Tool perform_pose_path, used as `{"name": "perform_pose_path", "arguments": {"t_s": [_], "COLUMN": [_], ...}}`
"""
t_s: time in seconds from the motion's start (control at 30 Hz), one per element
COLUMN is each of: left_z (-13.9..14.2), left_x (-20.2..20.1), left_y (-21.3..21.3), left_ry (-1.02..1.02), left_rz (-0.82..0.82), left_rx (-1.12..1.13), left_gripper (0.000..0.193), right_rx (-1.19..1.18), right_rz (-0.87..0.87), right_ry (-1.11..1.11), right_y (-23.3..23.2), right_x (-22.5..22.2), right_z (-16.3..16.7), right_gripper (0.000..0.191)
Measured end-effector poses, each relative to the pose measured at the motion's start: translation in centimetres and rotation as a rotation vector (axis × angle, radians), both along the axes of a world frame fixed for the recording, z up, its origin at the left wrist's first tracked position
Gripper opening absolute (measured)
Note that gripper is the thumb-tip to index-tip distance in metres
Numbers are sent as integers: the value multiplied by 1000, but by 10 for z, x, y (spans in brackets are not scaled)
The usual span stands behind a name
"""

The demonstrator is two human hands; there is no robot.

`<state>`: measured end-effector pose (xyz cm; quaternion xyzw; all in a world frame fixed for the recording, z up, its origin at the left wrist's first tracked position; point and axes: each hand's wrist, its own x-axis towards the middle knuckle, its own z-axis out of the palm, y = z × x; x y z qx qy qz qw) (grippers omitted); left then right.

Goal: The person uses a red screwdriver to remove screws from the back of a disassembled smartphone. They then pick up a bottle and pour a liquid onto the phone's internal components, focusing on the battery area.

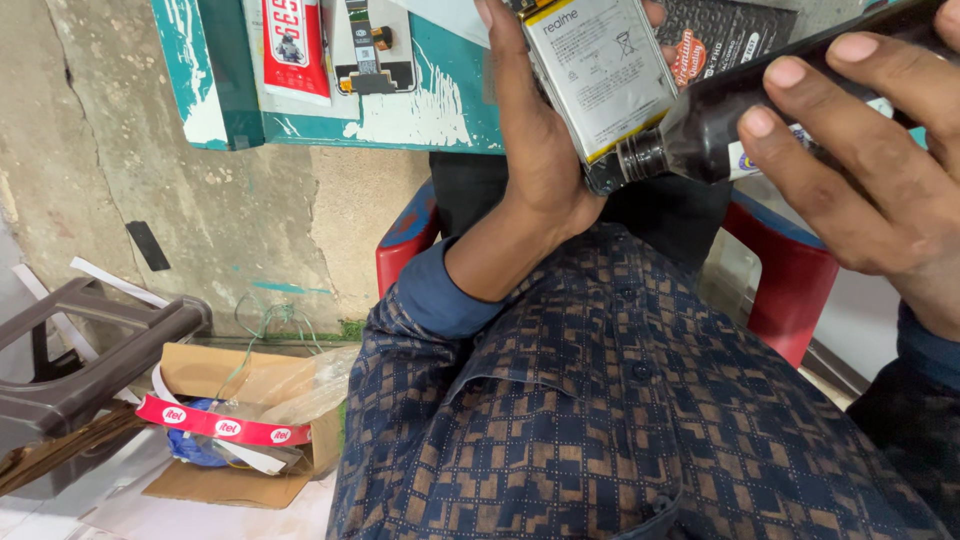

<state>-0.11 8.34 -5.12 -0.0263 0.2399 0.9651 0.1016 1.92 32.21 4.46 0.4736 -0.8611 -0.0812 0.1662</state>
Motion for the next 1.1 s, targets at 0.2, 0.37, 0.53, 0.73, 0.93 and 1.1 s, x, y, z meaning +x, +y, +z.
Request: {"name": "perform_pose_path", "arguments": {"t_s": [0.2,0.37,0.53,0.73,0.93,1.1], "left_z": [1,1,1,0,-3,-3], "left_x": [1,0,0,1,3,4], "left_y": [-1,1,0,0,-1,-3], "left_ry": [0,-26,2,-25,-8,-15], "left_rz": [-27,-55,-69,-91,-114,-140], "left_rx": [-13,62,28,38,49,73], "left_gripper": [75,78,78,80,79,81], "right_rx": [-57,-1,22,50,76,173], "right_rz": [123,41,-14,-22,-108,-192], "right_ry": [104,85,71,49,-21,-19], "right_y": [0,-1,0,8,12,19], "right_x": [-11,-3,1,2,10,21], "right_z": [-7,3,8,6,4,7], "right_gripper": [29,29,30,31,34,35]}}
